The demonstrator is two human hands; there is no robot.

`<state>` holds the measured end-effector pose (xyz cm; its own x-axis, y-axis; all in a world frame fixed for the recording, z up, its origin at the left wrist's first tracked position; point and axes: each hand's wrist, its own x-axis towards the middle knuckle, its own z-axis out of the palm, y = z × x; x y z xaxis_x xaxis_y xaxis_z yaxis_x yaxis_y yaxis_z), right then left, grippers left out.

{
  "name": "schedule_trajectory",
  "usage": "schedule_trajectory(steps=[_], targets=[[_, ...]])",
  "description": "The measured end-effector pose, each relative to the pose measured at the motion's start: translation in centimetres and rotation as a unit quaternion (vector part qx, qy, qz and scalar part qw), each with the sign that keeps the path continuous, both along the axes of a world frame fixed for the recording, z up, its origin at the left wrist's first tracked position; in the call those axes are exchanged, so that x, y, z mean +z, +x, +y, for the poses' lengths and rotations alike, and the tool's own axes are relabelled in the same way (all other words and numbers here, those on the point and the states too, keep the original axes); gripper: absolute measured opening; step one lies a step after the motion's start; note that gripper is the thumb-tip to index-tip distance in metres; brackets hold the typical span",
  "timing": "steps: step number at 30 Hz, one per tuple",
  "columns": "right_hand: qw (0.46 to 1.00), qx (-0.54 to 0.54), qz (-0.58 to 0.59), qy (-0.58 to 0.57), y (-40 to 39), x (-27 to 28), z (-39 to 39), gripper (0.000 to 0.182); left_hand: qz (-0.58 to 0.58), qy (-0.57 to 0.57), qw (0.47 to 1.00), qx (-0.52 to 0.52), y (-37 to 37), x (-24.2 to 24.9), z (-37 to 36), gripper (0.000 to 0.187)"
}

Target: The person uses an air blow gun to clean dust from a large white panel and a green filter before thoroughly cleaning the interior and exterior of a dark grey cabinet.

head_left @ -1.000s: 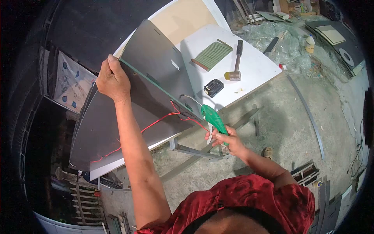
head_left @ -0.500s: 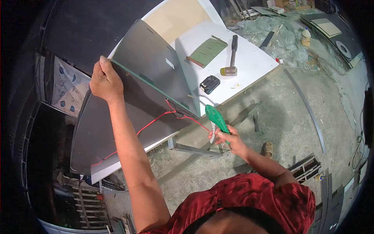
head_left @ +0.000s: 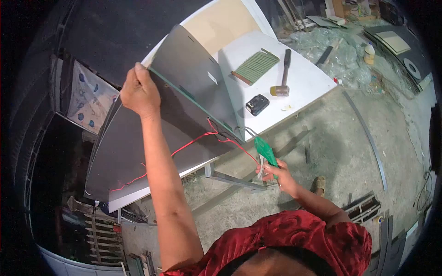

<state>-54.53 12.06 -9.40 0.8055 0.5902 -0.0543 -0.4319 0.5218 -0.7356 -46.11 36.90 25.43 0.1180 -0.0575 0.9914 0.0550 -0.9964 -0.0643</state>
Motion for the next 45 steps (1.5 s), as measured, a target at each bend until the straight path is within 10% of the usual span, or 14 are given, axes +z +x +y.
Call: schedule_trajectory(steps=[17, 28, 35, 45], targets=[[0.931, -0.057, -0.339, 0.122, 2.3, 19.0, 1.6, 0.026, -0.019, 0.024, 0.999, -0.036, -1.0, 0.6, -1.3, 0.02], [0.785, -0.215, -0.577, -0.068, 1.9, 21.7, 2.1, 0.032, 0.065, -0.121, 0.99, -0.038, -7.0, 3.8, 3.3, 0.031], [0.773, -0.218, -0.586, -0.106, 1.8, 21.3, 2.4, 0.031, 0.211, -0.104, 0.968, 0.091, -8.5, 2.2, 6.5, 0.055], [0.755, -0.237, -0.588, -0.166, 1.7, 21.3, 3.0, 0.033, 0.091, -0.058, 0.991, 0.078, -7.6, 0.8, 7.0, 0.056]])
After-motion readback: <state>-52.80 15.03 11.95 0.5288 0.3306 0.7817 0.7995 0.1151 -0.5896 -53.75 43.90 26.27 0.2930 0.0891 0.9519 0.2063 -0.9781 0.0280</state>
